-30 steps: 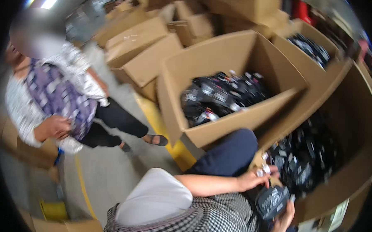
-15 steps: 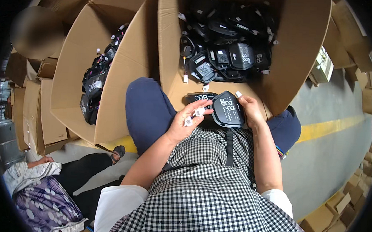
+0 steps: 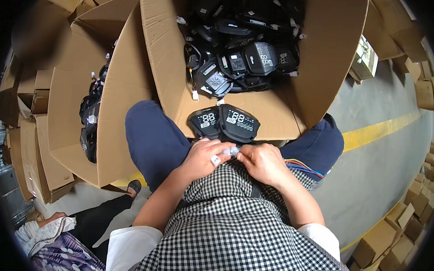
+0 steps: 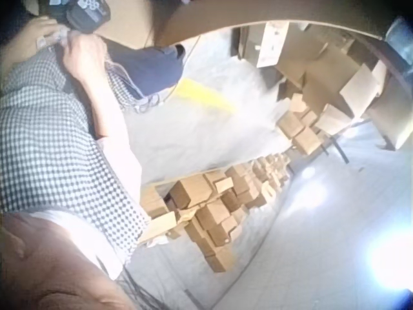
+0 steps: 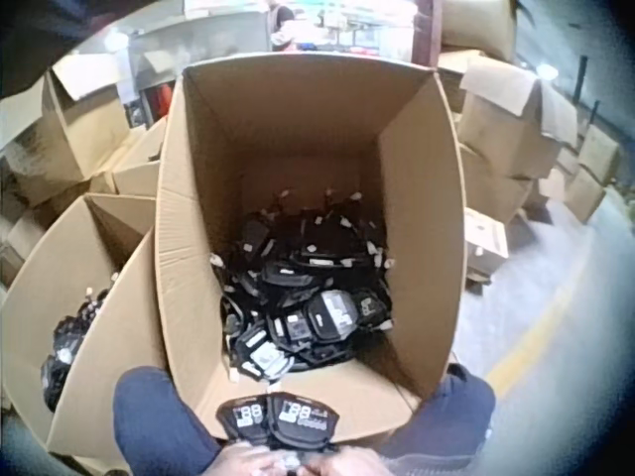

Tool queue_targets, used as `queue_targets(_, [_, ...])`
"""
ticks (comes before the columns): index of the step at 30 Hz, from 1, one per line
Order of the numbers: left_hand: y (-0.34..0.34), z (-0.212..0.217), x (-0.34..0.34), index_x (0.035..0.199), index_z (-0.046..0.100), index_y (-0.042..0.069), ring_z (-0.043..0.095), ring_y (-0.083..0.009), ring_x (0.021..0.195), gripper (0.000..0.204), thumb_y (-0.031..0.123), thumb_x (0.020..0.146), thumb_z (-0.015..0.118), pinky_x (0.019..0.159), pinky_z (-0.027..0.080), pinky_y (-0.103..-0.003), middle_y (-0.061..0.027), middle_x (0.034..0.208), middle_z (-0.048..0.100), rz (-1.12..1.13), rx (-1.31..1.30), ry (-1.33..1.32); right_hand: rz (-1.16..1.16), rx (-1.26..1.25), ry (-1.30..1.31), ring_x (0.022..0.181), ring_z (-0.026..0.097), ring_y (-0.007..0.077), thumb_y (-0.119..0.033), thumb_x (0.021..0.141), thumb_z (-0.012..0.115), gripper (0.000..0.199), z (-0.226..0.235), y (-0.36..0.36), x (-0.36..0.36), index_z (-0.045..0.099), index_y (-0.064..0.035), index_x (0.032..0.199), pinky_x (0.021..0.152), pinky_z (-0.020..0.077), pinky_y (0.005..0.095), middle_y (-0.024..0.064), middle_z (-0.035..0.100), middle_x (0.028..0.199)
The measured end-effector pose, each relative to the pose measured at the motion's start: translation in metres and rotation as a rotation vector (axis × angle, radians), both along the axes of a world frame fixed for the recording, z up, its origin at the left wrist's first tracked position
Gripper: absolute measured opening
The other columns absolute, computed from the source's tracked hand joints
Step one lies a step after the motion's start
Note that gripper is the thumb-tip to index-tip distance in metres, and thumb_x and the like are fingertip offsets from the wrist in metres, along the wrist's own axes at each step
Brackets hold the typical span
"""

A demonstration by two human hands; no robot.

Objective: The person tests digital displays by taking them from a cardboard box, plugging each display's connector into a test wire harness by hand, and placing them into adjacent cardboard boxes.

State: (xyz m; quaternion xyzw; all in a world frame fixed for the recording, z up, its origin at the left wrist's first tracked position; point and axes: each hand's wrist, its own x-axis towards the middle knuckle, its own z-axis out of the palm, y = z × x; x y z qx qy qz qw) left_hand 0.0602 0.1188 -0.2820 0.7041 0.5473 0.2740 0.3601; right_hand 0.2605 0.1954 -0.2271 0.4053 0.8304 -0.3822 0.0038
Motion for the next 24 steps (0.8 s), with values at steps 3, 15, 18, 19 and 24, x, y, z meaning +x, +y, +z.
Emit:
queue_targets(3, [-0.002,0.007,-0.003,0.108,0.068,0.01,0.056,-0.0227,0.066,0.029,0.023,0.083,0.071,0.065,0.04,-0.034,-0.0046,0.072,0.059,-0.067,-0.019,0.045,-0.012,-0.769,0.2,0.062,0.055,0.0149,-0.021,0.093,0.06,0.022,-0.031,0.011,0.012,0.069,-0.0011,0.088,0.063,0.0458,0.0315,0.0097,0.062,0.066])
queue_targets(15, [-0.01,0.011,-0.022,0.105,0.069,0.008,0.057,-0.0223,0.068,0.03,0.025,0.08,0.072,0.067,0.04,-0.034,-0.0042,0.071,0.059,-0.209,-0.05,0.054,0.039,-0.986,0.262,0.068,0.055,0.0103,-0.02,0.092,0.062,0.023,-0.061,0.001,-0.011,0.069,0.001,0.087,0.067,0.0464,0.0297,0.005,0.067,0.072])
queue_targets(18, [-0.018,0.01,-0.019,0.104,0.069,0.007,0.058,-0.0222,0.069,0.032,0.024,0.079,0.074,0.066,0.041,-0.035,-0.0049,0.073,0.06,-0.13,-0.067,0.011,0.15,-0.796,0.16,0.069,0.056,0.0126,-0.023,0.093,0.063,0.023,-0.048,0.012,-0.008,0.069,-0.0008,0.092,0.069,0.0474,0.0328,0.0076,0.067,0.076])
queue_targets(19, [-0.019,0.01,-0.017,0.104,0.069,0.007,0.057,-0.0221,0.068,0.035,0.021,0.074,0.079,0.065,0.041,-0.034,-0.0055,0.075,0.062,-0.064,-0.045,-0.023,0.125,-0.71,0.252,0.069,0.055,0.0121,-0.023,0.093,0.062,0.024,-0.047,0.022,-0.004,0.068,-0.0009,0.091,0.068,0.0473,0.0324,0.0068,0.066,0.076])
queue_targets(24, [-0.018,0.025,-0.032,0.1,0.07,0.005,0.055,-0.0207,0.067,0.036,0.013,0.068,0.083,0.065,0.045,-0.033,-0.005,0.077,0.063,0.15,-0.175,-0.241,-0.344,-0.404,0.123,0.065,0.057,0.012,-0.023,0.097,0.055,0.027,-0.062,0.118,-0.013,0.068,-0.001,0.088,0.06,0.0463,0.0324,0.003,0.063,0.068])
